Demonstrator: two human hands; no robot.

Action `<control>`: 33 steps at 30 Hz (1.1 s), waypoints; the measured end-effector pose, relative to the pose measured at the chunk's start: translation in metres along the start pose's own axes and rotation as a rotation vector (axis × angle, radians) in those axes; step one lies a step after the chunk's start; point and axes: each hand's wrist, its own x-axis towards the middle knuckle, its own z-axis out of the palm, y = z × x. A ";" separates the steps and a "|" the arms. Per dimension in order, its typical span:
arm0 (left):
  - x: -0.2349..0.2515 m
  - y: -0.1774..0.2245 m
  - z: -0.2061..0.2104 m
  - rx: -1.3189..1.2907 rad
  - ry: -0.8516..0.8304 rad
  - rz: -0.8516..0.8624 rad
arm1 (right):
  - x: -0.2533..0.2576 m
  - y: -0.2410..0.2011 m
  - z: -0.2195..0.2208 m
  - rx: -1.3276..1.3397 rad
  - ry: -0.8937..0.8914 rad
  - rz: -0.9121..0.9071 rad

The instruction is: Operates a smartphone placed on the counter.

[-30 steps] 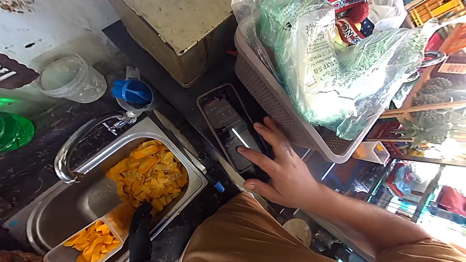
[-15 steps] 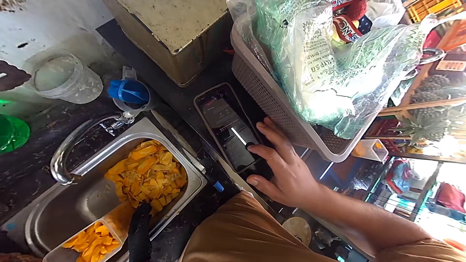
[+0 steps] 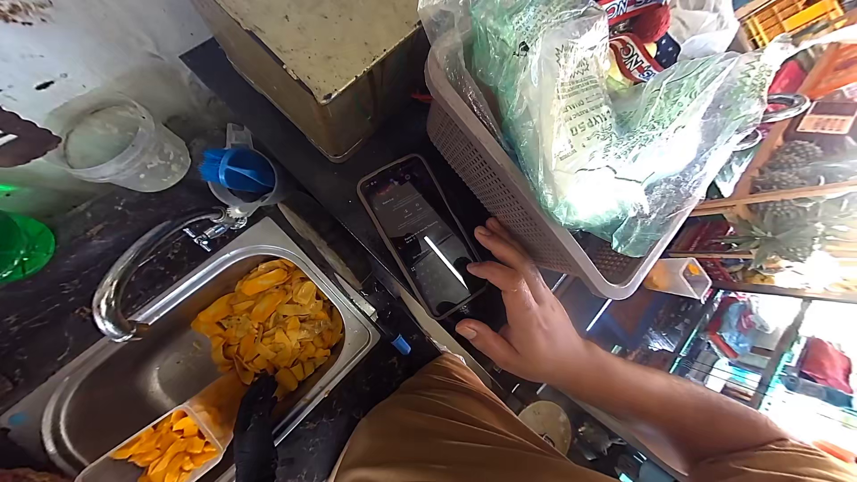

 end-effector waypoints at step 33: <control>-0.003 0.001 0.000 0.011 0.005 0.008 | 0.002 -0.003 0.001 -0.077 -0.028 0.043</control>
